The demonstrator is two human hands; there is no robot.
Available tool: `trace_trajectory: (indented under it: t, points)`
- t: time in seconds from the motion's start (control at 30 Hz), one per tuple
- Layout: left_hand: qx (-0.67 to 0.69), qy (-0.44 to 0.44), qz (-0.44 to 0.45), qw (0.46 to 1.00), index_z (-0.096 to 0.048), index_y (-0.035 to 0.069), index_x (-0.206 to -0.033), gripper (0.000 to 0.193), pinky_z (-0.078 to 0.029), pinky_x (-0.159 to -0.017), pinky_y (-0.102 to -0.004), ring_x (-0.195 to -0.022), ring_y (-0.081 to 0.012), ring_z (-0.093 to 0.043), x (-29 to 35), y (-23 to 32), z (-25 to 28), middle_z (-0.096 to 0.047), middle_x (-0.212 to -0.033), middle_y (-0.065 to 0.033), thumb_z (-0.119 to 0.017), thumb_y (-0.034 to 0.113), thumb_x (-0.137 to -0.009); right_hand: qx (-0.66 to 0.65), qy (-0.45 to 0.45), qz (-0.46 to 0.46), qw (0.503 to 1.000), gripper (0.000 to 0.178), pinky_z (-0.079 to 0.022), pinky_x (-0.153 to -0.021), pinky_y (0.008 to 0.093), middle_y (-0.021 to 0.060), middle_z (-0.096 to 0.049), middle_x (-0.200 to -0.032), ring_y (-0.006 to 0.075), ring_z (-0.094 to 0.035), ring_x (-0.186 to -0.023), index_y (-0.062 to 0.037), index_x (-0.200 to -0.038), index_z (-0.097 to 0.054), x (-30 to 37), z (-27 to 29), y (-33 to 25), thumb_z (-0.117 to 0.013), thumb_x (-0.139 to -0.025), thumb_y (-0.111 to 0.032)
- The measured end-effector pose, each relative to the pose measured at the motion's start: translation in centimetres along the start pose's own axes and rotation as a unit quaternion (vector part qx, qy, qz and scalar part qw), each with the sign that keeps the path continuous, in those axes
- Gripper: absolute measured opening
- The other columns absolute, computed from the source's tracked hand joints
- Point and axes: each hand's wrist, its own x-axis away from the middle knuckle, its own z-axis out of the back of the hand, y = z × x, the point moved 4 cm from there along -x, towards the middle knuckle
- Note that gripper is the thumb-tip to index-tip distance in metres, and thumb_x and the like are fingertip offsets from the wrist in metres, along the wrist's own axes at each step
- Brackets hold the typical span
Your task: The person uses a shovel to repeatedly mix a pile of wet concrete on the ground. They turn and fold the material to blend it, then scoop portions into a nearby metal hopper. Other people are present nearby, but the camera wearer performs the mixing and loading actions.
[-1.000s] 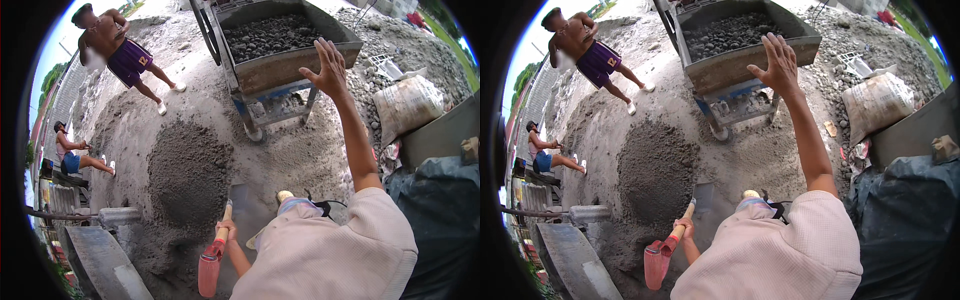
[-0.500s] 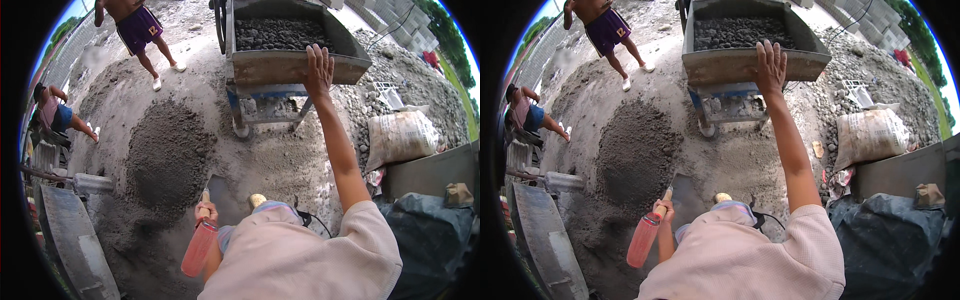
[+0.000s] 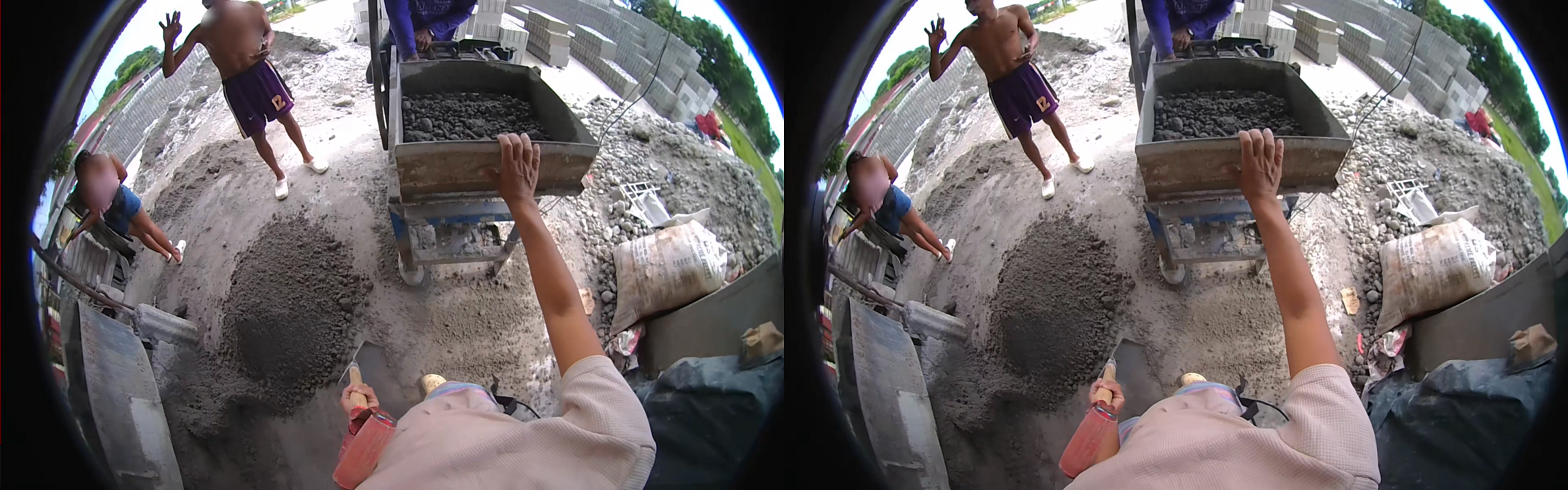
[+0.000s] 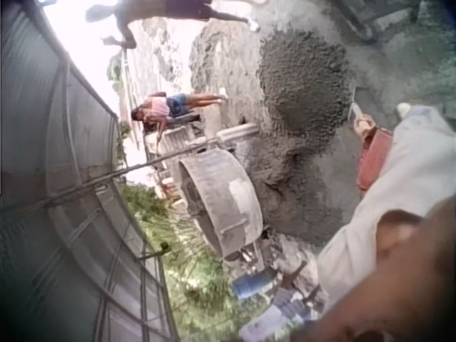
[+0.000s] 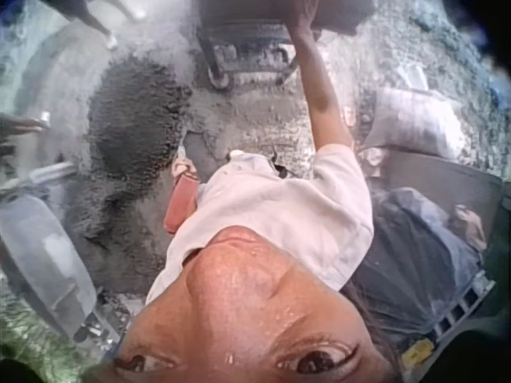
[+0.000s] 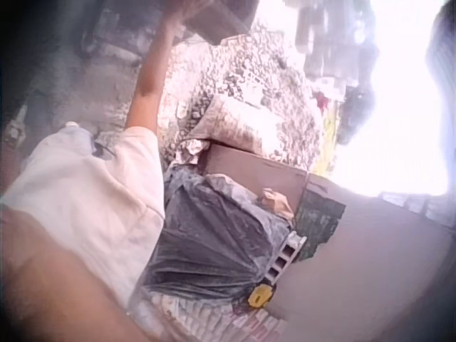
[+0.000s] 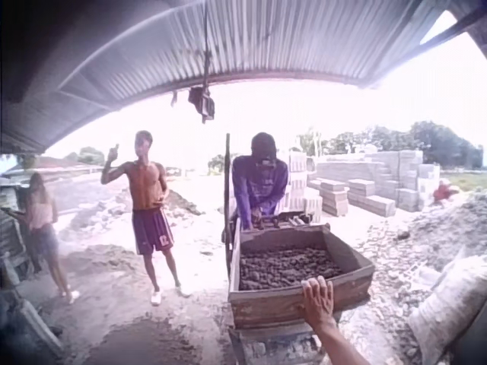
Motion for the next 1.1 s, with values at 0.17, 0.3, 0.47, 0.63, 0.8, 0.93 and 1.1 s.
trace_trajectory:
  t: [0.17,0.3,0.47,0.63,0.8,0.93,1.1]
  points:
    - [-0.017,0.003,0.001,1.0,-0.044,0.001,-0.078,0.016,-0.049,-0.05,-0.0221,-0.052,-0.0107,-0.052,0.8,-0.1,-1.4,-0.047,-0.059,-0.0012,-0.056,0.006,-0.069,-0.024,0.023,0.003,0.999,0.075,-0.022,-0.098,0.0458,0.0053,-0.037,-0.12,0.0286,-0.028,-0.121,-0.0133,-0.12,-0.035,-0.4,-0.2,-0.6,-0.074,-0.057,-0.024]
    - [-0.03,0.032,0.011,0.999,-0.048,0.005,-0.076,0.011,-0.048,-0.051,-0.0218,-0.051,-0.0105,-0.052,0.8,-1.2,-2.0,-0.048,-0.057,0.0004,-0.056,0.011,-0.071,-0.032,0.026,0.001,0.999,0.077,-0.021,-0.099,0.0457,0.006,-0.037,-0.121,0.0296,-0.027,-0.121,-0.0129,-0.121,-0.035,0.0,-0.2,1.3,-0.074,-0.056,-0.026]
    - [0.002,0.097,0.084,0.992,-0.045,0.0,-0.075,0.013,-0.048,-0.049,-0.0235,-0.05,-0.0121,-0.051,1.3,-3.4,-2.9,-0.047,-0.054,-0.0024,-0.055,0.008,-0.07,-0.042,0.039,-0.003,0.998,0.077,-0.02,-0.101,0.0461,0.0078,-0.034,-0.123,0.0307,-0.024,-0.124,-0.0129,-0.122,-0.033,1.2,-1.1,2.7,-0.072,-0.057,-0.027]
    - [-0.07,0.095,0.037,0.992,-0.046,0.001,-0.074,0.013,-0.048,-0.05,-0.0234,-0.05,-0.0122,-0.051,1.2,-4.2,-3.7,-0.047,-0.054,-0.0024,-0.055,0.008,-0.07,-0.049,0.089,-0.016,0.995,0.066,-0.022,-0.1,0.0468,0.0083,-0.036,-0.122,0.0308,-0.024,-0.124,-0.0124,-0.12,-0.035,0.0,-0.8,1.1,-0.066,-0.062,-0.023]
    - [-0.095,0.115,0.05,0.988,-0.046,0.001,-0.073,0.012,-0.048,-0.05,-0.0233,-0.05,-0.0122,-0.051,0.0,-5.8,-2.7,-0.047,-0.054,-0.0025,-0.055,0.009,-0.07,0.007,0.097,-0.063,0.993,0.056,-0.022,-0.1,0.0485,0.0097,-0.025,-0.134,0.0304,-0.017,-0.128,-0.0117,-0.127,-0.029,0.9,-1.7,2.1,-0.047,-0.074,-0.015]
    - [-0.102,0.118,0.062,0.986,-0.046,0.001,-0.072,0.012,-0.048,-0.051,-0.0232,-0.05,-0.0122,-0.051,-0.1,-6.1,-1.6,-0.047,-0.054,-0.0025,-0.054,0.009,-0.07,0.035,0.003,-0.094,0.995,0.051,-0.019,-0.101,0.0492,0.0096,-0.025,-0.133,0.0315,-0.017,-0.128,-0.0107,-0.126,-0.029,1.1,-2.4,2.1,-0.043,-0.078,-0.016]
    - [-0.071,0.07,0.032,0.995,-0.046,0.002,-0.071,0.011,-0.048,-0.051,-0.0231,-0.05,-0.0123,-0.051,0.7,-2.3,-1.2,-0.047,-0.054,-0.0025,-0.054,0.009,-0.07,0.14,-0.121,-0.027,0.982,0.044,-0.018,-0.1,0.0486,0.0099,-0.03,-0.127,0.0307,-0.022,-0.124,-0.0108,-0.124,-0.03,-1.8,-3.4,0.6,-0.038,-0.081,-0.018]
